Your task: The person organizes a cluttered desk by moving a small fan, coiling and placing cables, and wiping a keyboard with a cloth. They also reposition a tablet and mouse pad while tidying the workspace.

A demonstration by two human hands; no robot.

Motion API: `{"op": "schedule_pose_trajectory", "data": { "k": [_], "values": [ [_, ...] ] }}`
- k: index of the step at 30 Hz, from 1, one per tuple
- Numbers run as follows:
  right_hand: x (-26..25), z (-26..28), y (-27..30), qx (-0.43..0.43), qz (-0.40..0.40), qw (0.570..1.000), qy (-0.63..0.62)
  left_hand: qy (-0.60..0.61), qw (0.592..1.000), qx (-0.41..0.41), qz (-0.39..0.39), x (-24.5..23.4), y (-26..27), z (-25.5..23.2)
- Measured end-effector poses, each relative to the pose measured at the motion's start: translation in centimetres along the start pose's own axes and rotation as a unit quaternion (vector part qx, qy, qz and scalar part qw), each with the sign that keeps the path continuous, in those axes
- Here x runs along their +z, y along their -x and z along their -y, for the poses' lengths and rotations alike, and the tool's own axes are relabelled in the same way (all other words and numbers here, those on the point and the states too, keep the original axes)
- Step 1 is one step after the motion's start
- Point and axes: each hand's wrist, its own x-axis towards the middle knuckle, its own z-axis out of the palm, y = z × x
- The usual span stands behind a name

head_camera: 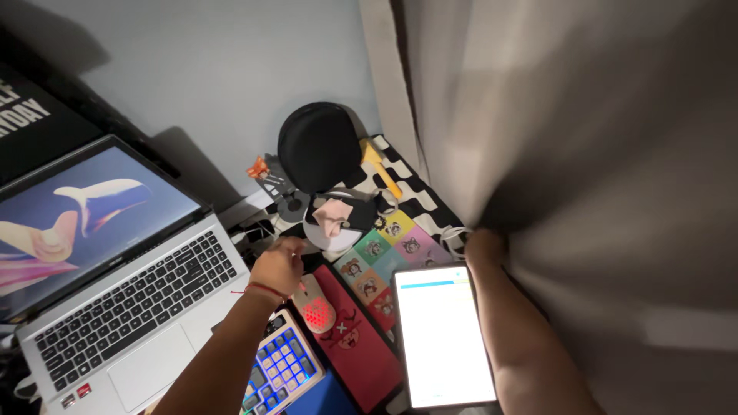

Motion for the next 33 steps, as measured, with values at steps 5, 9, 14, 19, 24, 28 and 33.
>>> {"op": "schedule_pose_trajectory", "data": {
  "k": [5,9,14,19,24,28,33],
  "values": [
    [-4.0,1.0,3.0,-0.013,-0.068,0.992,-0.106,0.04,0.999,-0.022,0.003,-0.9,0.4,-0.8],
    [-9.9,4.6,8.1,-0.063,-0.057,0.982,-0.167,0.101,0.986,-0.126,0.049,-0.5,0.2,-1.8],
    [-14.8,12.5,16.1,-0.22,-0.008,0.92,-0.324,0.279,0.956,-0.093,0.017,0.5,-0.9,-4.9],
    [-14.7,20.1,24.1,-0.283,0.151,0.84,-0.437,0.358,0.913,-0.035,0.19,-3.3,2.0,-6.0],
    [-13.9,25.6,29.8,-0.258,0.377,0.749,-0.48,0.331,0.929,-0.092,0.138,-9.9,9.5,-2.3],
    [-13.3,29.7,37.6,-0.206,0.555,0.617,-0.518,0.208,0.973,-0.053,-0.087,-15.0,17.5,2.0],
    [-10.8,35.3,48.7,-0.171,0.654,0.52,-0.522,0.038,0.977,-0.04,-0.206,-20.7,27.7,5.8]
  ]
}}
